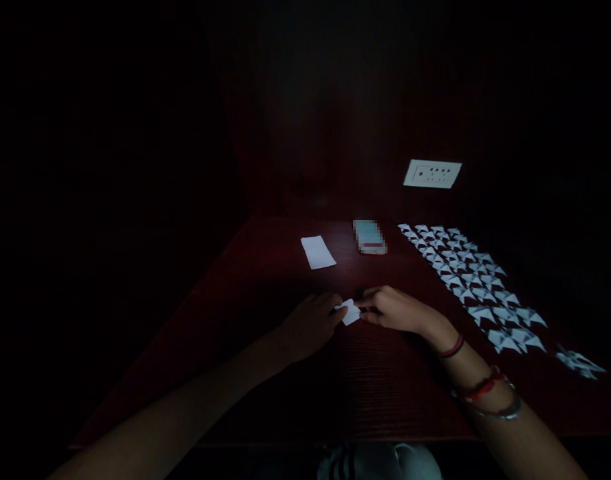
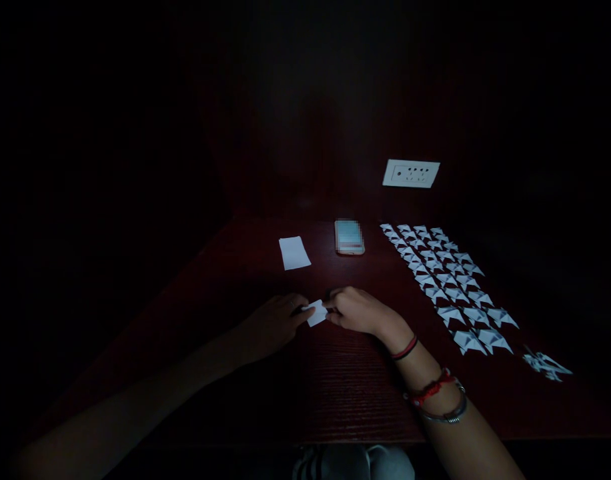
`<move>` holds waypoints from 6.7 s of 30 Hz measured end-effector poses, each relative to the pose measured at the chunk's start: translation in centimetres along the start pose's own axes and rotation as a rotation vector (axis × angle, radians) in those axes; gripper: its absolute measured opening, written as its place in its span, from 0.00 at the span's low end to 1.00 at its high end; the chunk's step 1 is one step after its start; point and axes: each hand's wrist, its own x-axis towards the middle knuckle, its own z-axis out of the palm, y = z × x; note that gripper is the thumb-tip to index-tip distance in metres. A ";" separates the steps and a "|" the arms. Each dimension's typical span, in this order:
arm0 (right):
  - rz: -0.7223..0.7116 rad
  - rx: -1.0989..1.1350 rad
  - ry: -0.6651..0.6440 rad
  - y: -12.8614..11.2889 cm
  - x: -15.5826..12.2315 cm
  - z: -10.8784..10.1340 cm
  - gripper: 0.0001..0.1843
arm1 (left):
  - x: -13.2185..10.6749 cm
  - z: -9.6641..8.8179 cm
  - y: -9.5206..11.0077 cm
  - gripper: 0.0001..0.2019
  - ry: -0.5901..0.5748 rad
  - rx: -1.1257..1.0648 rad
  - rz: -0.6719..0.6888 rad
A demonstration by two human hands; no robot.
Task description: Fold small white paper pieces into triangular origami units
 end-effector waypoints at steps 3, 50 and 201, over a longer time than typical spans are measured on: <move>-0.021 -0.017 -0.021 -0.2 -0.2 -0.3 0.12 | 0.1 0.3 0.1 0.18 0.029 -0.019 -0.003; -0.230 -0.185 0.112 0.3 0.0 0.2 0.14 | -0.7 0.2 -2.6 0.21 -0.107 -0.300 0.152; 0.049 0.236 0.304 1.4 1.1 1.9 0.11 | -0.4 1.7 -1.9 0.23 -0.014 -0.031 0.058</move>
